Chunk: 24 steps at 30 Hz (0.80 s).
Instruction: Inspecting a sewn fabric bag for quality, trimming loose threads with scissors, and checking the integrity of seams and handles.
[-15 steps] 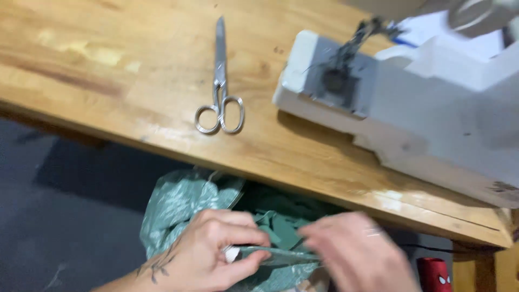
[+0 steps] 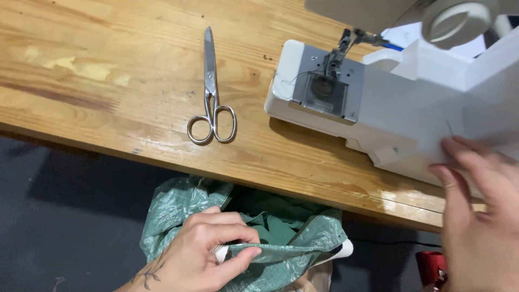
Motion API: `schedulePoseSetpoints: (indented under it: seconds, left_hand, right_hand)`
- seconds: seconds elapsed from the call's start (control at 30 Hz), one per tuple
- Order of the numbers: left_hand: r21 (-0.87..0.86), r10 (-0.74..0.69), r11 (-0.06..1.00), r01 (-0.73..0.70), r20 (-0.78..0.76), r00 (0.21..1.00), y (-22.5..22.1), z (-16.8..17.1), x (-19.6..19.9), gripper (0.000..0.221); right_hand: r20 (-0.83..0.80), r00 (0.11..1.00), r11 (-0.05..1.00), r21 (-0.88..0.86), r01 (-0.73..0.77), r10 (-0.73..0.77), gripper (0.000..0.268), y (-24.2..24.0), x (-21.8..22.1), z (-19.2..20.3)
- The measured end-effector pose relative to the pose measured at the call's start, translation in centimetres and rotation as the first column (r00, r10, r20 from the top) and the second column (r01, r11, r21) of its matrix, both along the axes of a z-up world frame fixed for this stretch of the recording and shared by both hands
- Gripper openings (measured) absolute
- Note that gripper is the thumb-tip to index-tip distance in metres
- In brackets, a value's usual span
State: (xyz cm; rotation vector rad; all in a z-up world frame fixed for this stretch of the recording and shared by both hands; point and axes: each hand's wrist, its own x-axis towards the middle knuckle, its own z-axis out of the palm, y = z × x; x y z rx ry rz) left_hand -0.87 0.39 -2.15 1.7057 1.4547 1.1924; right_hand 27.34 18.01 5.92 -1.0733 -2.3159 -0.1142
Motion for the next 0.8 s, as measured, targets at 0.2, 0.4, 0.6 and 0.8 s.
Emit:
schedulePoseSetpoints:
  seconds: [0.2, 0.4, 0.6, 0.8]
  left_hand:
    - [-0.009, 0.000, 1.000, 0.000, 0.017, 1.000, 0.3, 0.1, 0.0, 0.007]
    - [-0.006, 0.019, 1.000, -0.019, 0.035, 0.999, 0.3, -0.3, 0.2, 0.007]
    - [0.009, 0.041, 0.999, -0.042, 0.044, 0.998, 0.4, -0.8, 0.2, 0.005]
    - [-0.045, 0.058, 0.997, -0.056, 0.057, 0.997, 0.3, -0.9, 0.3, 0.004]
  right_hand:
    - [-0.167, 0.983, 0.991, -0.124, 0.055, -0.075, 0.012, -0.1, 2.0, -2.1]
    - [-0.198, 0.908, 0.905, -0.295, 0.305, -0.370, 0.017, -3.3, 1.6, -4.7]
    - [-0.106, 0.905, 0.781, -0.471, -0.411, 0.412, 0.022, -9.1, -3.6, -6.0]
    - [-0.163, 0.953, 0.897, -0.329, -0.295, 0.254, 0.016, -10.7, -6.7, -6.9]
